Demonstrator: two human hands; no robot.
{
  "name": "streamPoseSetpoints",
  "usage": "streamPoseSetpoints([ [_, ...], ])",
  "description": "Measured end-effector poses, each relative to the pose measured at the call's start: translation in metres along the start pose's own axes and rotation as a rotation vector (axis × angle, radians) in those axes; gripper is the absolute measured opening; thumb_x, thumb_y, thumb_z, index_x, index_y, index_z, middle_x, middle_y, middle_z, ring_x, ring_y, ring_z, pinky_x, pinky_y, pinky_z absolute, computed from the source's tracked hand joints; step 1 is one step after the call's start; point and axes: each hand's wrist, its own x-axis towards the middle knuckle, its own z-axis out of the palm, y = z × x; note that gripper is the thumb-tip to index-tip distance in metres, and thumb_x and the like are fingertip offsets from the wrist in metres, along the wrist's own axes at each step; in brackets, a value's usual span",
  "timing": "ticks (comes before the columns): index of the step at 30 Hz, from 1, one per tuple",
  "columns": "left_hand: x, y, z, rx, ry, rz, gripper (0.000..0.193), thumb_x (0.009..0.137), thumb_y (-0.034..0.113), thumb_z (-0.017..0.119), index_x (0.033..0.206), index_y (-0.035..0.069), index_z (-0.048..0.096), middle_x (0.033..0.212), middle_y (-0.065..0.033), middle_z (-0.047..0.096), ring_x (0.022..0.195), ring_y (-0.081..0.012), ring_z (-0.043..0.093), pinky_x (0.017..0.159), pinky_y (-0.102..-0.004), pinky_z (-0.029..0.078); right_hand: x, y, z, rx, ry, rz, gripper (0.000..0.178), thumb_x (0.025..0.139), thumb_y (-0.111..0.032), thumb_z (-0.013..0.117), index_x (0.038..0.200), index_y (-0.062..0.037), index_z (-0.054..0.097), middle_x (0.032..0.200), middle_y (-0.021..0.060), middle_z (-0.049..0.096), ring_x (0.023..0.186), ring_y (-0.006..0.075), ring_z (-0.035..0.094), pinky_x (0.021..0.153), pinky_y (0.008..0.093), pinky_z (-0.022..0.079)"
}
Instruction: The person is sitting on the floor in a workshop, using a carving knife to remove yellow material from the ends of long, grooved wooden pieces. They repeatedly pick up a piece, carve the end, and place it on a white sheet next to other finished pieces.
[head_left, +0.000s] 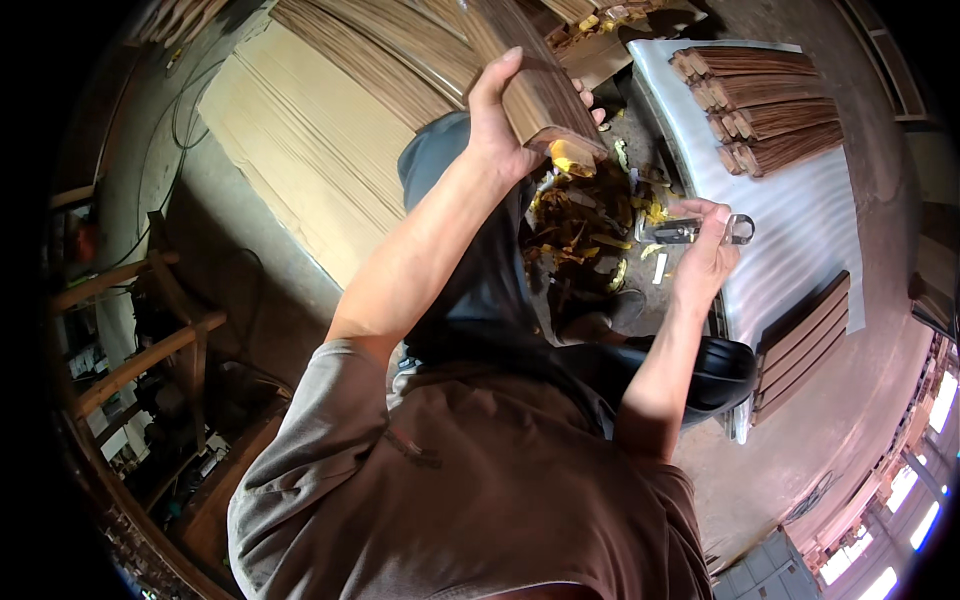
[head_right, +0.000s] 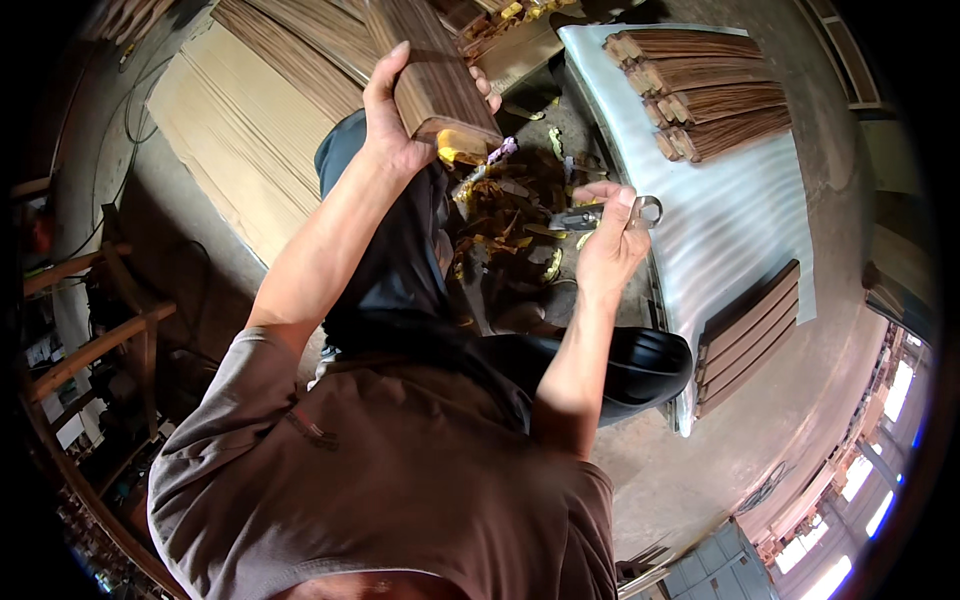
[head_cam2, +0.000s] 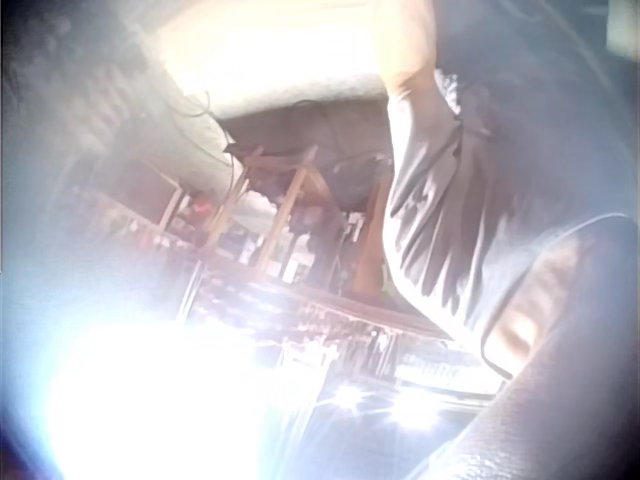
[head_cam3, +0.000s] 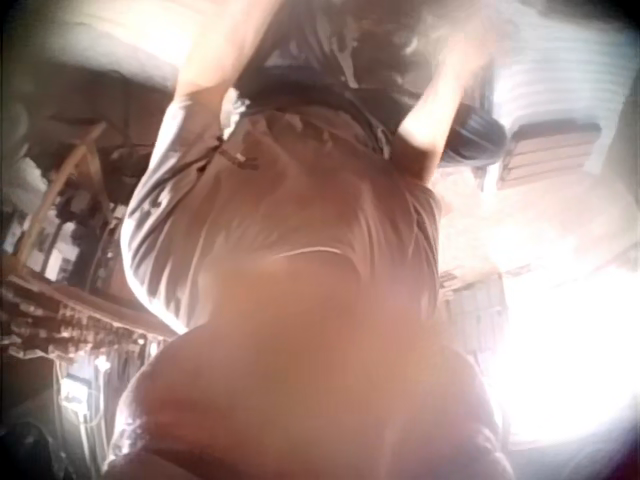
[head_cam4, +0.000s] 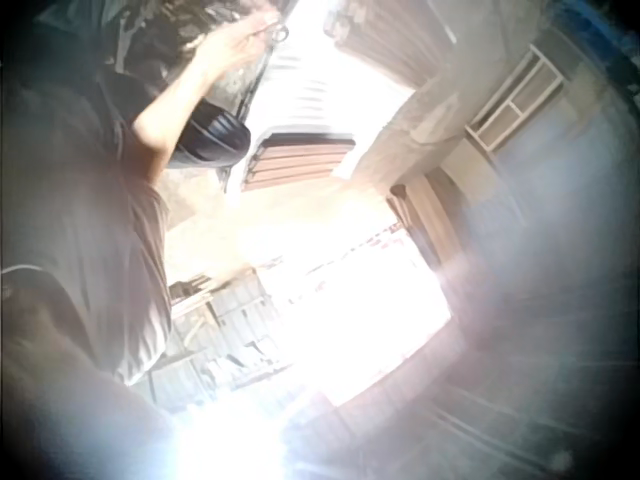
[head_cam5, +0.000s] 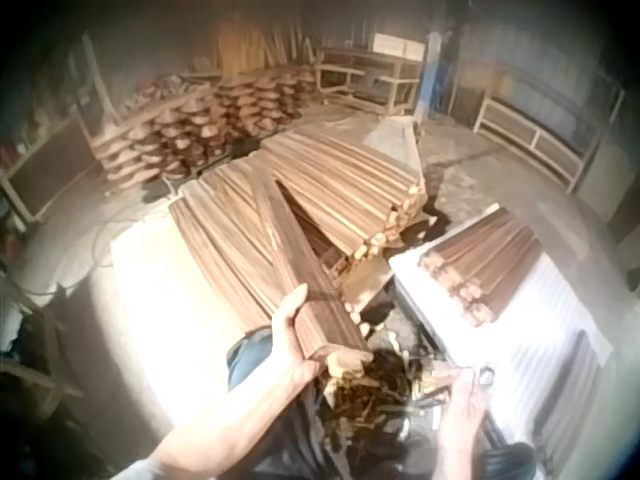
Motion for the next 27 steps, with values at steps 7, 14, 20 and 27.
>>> streamPoseSetpoints([
  [7, 0.0, 0.001, 0.001, -0.004, -0.066, 0.019, 0.074, 0.083, 0.06, 0.062, 0.121, -0.003, 0.052, 0.107, -0.0213, 0.061, 0.1, -0.0347, 0.062, 0.099, -0.0545, 0.05, -0.028, -0.033, 0.007, 0.264, -0.126, -0.061, 0.012, 0.086, -0.005, 0.076, 0.091, -0.0005, 0.066, 0.081, 0.0075, 0.069, 0.066, 0.0096, 0.061, 0.061, 0.0231, 0.049],
  [14, 0.003, 0.001, -0.002, 0.046, -0.064, -0.005, 0.071, 0.082, 0.057, 0.066, 0.12, -0.001, 0.053, 0.105, -0.02, 0.061, 0.101, -0.0352, 0.062, 0.099, -0.0562, 0.05, -0.038, -0.05, 0.072, -0.252, -0.103, -0.738, 0.023, 0.074, 0.002, 0.082, 0.095, -0.0008, 0.072, 0.071, 0.0077, 0.067, 0.06, 0.0175, 0.065, 0.059, 0.0311, 0.052],
  [20, -0.001, -0.002, 0.004, 0.28, 0.078, 0.003, 0.078, 0.082, 0.053, 0.07, 0.13, -0.002, 0.044, 0.116, -0.0212, 0.058, 0.106, -0.036, 0.061, 0.093, -0.0561, 0.052, -0.014, -0.028, 0.083, -0.196, -0.038, -0.75, 0.01, 0.079, 0.002, 0.073, 0.086, -0.0027, 0.068, 0.072, 0.0091, 0.065, 0.061, 0.0253, 0.064, 0.055, 0.034, 0.051],
  [27, 0.01, -0.003, -0.001, 0.224, 0.07, -0.098, 0.042, 0.085, 0.016, 0.072, 0.119, -0.002, 0.057, 0.108, -0.0158, 0.067, 0.1, -0.0294, 0.068, 0.093, -0.0473, 0.056, 0.001, -0.026, 0.064, 0.366, -0.153, 0.083, 0.004, 0.087, 0.001, 0.071, 0.089, 0.0041, 0.07, 0.074, -0.001, 0.062, 0.063, 0.0057, 0.051, 0.058, 0.0211, 0.039],
])
